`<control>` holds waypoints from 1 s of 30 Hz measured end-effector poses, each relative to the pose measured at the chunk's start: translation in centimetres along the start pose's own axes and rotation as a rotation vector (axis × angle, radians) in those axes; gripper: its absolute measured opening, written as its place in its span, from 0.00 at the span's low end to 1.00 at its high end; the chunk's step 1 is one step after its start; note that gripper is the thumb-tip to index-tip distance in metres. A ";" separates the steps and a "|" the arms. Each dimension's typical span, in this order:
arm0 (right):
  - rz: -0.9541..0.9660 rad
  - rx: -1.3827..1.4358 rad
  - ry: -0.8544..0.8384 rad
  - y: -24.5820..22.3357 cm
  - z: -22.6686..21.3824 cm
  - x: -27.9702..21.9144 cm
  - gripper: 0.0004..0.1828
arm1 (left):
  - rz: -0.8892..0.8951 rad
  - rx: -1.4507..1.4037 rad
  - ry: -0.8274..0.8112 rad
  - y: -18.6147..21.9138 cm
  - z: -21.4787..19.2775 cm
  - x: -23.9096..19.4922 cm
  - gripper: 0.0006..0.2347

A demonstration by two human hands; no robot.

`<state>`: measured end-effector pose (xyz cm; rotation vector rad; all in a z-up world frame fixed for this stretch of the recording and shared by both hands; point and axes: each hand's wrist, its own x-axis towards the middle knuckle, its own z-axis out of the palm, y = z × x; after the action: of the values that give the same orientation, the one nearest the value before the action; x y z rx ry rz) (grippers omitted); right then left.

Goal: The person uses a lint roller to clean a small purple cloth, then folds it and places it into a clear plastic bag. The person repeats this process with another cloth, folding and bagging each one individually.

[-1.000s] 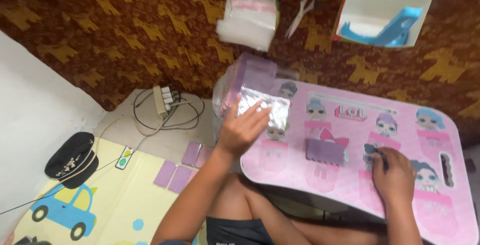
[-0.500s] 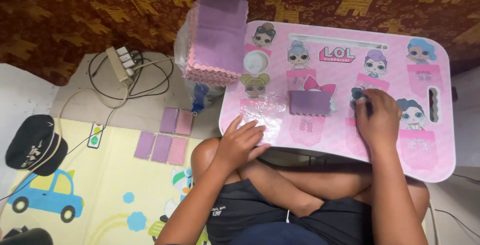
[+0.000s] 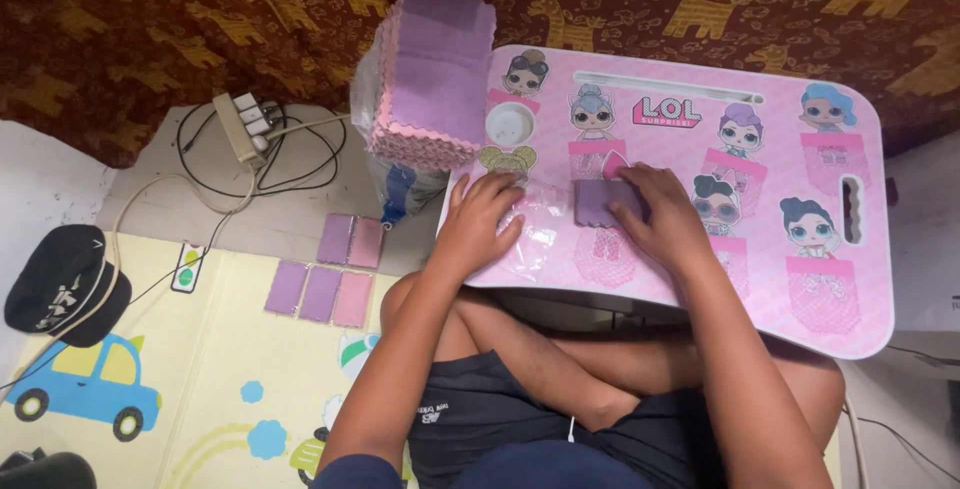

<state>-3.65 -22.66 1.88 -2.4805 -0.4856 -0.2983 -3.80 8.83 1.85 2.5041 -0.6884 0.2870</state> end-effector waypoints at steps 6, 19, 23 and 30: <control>-0.091 -0.046 0.122 1.7 1.3 -0.6 0.25 | -0.027 -0.004 -0.072 -0.2 0.1 0.4 0.22; -0.103 -0.006 0.178 1.0 1.1 -1.0 0.23 | -0.126 0.014 -0.278 -0.5 0.5 1.8 0.29; -0.098 0.022 0.199 1.0 1.1 -1.0 0.22 | -0.150 0.005 -0.286 0.3 -0.1 2.0 0.29; -0.054 0.100 0.178 0.5 0.6 -1.1 0.23 | -0.107 -0.034 -0.222 0.0 0.0 1.6 0.26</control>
<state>-4.42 -23.00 0.79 -2.3206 -0.4807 -0.4994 -2.40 8.15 2.36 2.5530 -0.6360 -0.0414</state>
